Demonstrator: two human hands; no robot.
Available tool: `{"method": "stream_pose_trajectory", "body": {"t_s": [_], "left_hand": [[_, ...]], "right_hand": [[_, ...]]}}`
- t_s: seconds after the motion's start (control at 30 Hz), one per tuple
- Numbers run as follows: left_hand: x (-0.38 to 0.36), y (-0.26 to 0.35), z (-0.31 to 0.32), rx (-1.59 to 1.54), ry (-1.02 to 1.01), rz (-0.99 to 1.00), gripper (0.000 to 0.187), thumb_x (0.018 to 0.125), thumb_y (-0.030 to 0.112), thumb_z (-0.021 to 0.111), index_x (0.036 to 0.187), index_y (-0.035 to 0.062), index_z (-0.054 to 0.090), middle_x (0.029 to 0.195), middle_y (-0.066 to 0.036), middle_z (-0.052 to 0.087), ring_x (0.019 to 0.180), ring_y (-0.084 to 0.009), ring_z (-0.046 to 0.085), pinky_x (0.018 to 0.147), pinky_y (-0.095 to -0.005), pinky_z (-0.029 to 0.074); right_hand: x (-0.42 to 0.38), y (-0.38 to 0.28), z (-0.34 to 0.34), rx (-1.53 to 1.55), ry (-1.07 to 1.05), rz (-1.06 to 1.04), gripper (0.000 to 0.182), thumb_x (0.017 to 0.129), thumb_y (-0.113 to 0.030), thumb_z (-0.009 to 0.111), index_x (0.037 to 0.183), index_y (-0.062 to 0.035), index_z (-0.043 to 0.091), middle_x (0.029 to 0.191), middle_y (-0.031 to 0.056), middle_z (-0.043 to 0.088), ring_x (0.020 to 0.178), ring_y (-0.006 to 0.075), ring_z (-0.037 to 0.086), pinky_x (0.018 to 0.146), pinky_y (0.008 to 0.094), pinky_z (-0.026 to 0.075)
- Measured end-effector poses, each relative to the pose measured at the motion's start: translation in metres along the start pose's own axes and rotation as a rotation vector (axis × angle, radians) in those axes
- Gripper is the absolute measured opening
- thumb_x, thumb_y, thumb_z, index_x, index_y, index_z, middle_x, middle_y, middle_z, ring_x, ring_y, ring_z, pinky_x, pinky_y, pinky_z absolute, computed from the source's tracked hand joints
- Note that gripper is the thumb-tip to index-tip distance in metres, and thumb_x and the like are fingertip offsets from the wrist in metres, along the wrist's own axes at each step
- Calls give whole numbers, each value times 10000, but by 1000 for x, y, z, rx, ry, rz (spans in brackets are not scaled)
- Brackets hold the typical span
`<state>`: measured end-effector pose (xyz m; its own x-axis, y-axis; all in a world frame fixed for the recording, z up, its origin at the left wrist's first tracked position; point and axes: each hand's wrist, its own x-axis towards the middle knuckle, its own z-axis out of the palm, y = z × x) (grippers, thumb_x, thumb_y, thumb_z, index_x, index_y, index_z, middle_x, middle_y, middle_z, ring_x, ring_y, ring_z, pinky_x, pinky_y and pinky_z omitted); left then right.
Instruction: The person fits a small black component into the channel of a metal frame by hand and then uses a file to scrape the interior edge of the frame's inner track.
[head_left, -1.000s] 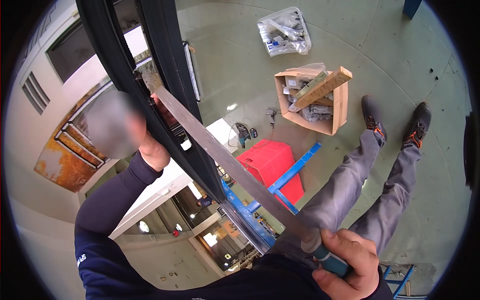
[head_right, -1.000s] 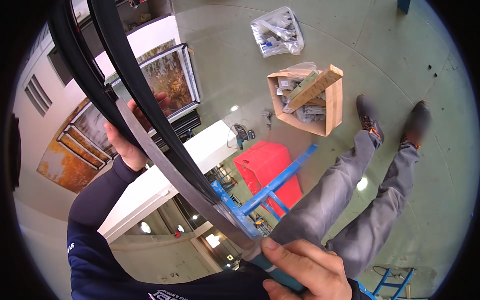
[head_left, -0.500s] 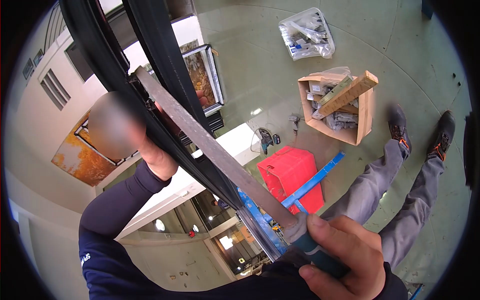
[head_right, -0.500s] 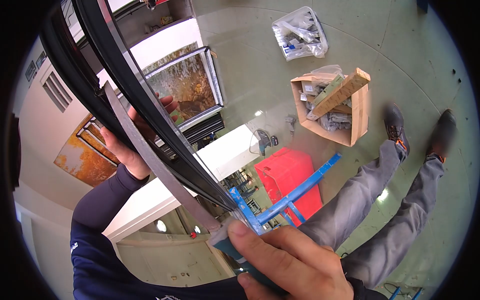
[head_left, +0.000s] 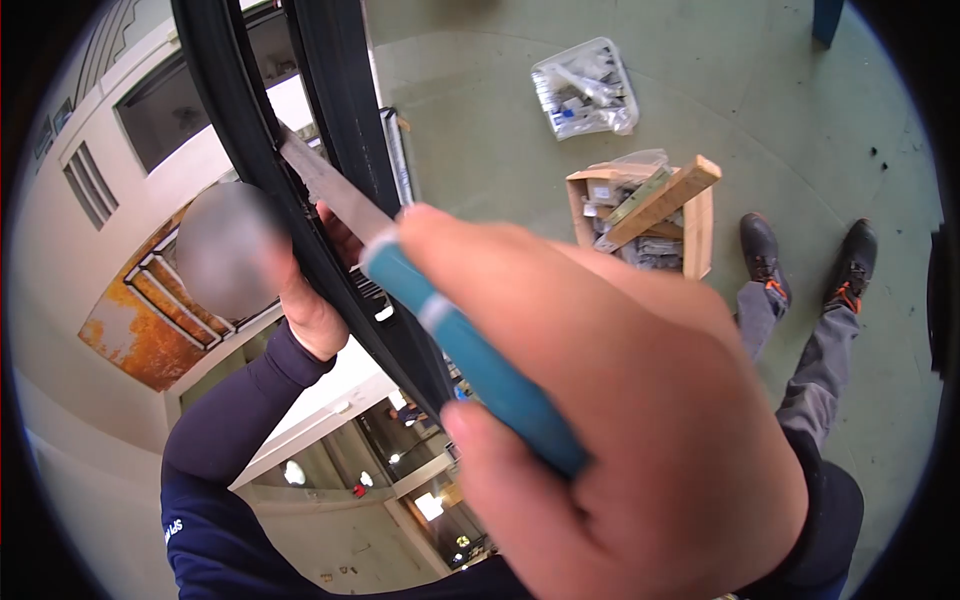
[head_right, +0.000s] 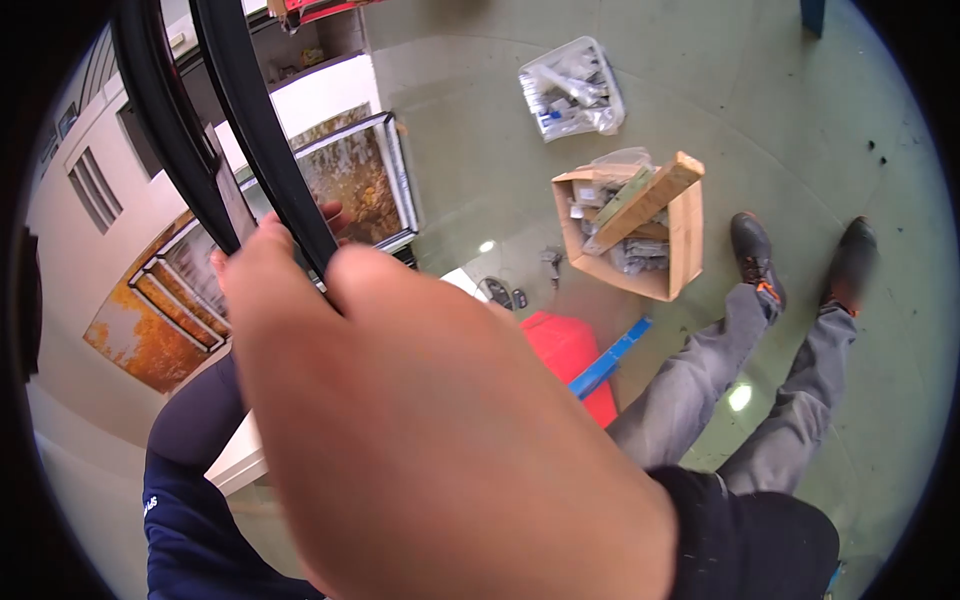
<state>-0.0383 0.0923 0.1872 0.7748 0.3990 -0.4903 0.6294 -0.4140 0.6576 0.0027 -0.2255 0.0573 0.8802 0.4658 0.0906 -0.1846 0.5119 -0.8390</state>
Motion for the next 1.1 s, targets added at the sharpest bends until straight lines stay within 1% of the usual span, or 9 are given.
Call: {"method": "stream_pose_trajectory", "body": {"t_s": [0.1,0.2,0.37,0.5,0.7,0.8,0.87,1.03,1.1], "left_hand": [[3,4,7,-40,-37,-38,878,939,786,313,1431,77,478,1423,-286,513,1295,-408,531,1129,-497,397],[-2,4,15,24,-7,37,826,955,748,356,1397,63,490,1338,-214,580,1264,-360,551,1103,-457,423],[1,9,25,143,20,-30,933,885,837,392,1388,59,497,1302,-123,604,1213,-272,581,1073,-403,440],[1,9,14,80,-112,-49,1063,863,869,396,1450,-16,445,1381,-154,574,1242,-246,577,1079,-385,428],[-1,6,14,64,-73,-39,1102,873,867,379,1478,-53,417,1372,-168,588,1255,-233,571,1066,-367,414],[-1,9,12,90,-115,-79,1030,808,882,487,1440,69,471,1380,-125,581,1266,-269,569,1126,-429,417],[-4,10,13,102,-49,-55,1071,821,887,451,1450,21,460,1374,-154,585,1264,-268,571,1102,-417,420],[0,4,14,59,-53,-48,1129,843,885,408,1455,-63,447,1340,-172,605,1229,-237,589,1053,-368,423],[-3,11,19,113,-39,-36,1129,841,887,405,1451,-62,451,1334,-172,608,1221,-234,591,1047,-365,425]], "right_hand": [[-7,-6,-3,-73,34,-56,568,770,55,639,1329,96,547,959,216,650,784,356,636,741,373,499],[-5,-19,1,-146,62,-108,571,758,52,633,1322,88,547,901,208,645,720,364,622,684,385,497],[20,-30,14,-101,23,-31,547,766,38,631,1305,78,543,869,195,649,668,366,614,636,394,499],[7,-35,0,44,77,13,427,820,35,591,1247,41,574,850,151,663,676,259,649,615,362,505],[46,-30,11,261,-20,304,124,826,-21,614,907,49,550,789,280,651,745,508,603,670,502,487],[20,-29,3,197,12,199,317,833,4,599,1144,51,562,859,185,650,765,293,627,673,382,492],[15,-35,0,216,24,202,421,835,4,598,1251,58,569,899,164,657,793,208,649,691,328,498],[40,-29,20,155,14,197,422,817,8,599,1234,58,570,942,212,672,778,365,667,687,357,510],[19,-34,-2,120,-58,199,473,808,17,595,1279,51,559,1014,225,684,835,365,700,713,353,529]]}}
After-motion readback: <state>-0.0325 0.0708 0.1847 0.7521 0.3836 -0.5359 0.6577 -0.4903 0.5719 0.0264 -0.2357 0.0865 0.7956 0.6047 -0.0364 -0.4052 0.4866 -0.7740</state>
